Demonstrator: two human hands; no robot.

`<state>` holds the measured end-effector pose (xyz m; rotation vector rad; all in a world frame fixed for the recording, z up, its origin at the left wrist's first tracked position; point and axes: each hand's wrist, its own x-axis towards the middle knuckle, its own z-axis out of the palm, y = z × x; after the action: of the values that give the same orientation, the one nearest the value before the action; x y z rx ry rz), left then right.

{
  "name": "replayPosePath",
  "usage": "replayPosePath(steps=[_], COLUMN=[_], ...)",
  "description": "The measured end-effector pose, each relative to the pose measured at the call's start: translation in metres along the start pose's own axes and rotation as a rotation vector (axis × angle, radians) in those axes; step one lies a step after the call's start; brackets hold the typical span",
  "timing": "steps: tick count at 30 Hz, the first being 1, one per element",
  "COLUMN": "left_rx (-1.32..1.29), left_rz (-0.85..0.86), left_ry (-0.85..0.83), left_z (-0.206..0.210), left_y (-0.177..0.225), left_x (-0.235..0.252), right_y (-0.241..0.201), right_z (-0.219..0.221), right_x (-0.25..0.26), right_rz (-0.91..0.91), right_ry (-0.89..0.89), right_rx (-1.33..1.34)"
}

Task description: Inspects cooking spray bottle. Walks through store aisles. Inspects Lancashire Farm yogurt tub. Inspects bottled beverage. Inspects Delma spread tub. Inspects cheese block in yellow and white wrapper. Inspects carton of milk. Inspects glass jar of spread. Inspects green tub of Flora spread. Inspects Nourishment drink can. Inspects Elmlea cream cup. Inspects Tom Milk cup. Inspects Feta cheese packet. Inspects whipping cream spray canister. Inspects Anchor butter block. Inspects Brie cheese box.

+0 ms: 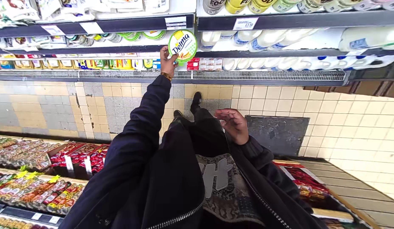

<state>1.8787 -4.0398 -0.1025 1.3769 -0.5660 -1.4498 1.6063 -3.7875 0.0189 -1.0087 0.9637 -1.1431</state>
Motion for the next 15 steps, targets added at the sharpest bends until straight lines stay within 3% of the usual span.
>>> replayPosePath(steps=[5, 9, 15], left_rx=[0.004, 0.047, 0.023], left_rz=[-0.010, -0.010, 0.019], left_ry=[-0.149, -0.278, -0.420], left_z=[-0.040, -0.069, -0.114], left_y=[0.037, 0.080, 0.104], left_x=[-0.084, -0.180, -0.280], right_y=[-0.002, -0.006, -0.017], right_z=[0.027, 0.056, 0.101], right_x=[-0.003, -0.001, -0.010], right_rz=[-0.019, -0.073, -0.074], right_ry=[-0.019, -0.031, -0.118], right_rx=[-0.090, -0.114, -0.101])
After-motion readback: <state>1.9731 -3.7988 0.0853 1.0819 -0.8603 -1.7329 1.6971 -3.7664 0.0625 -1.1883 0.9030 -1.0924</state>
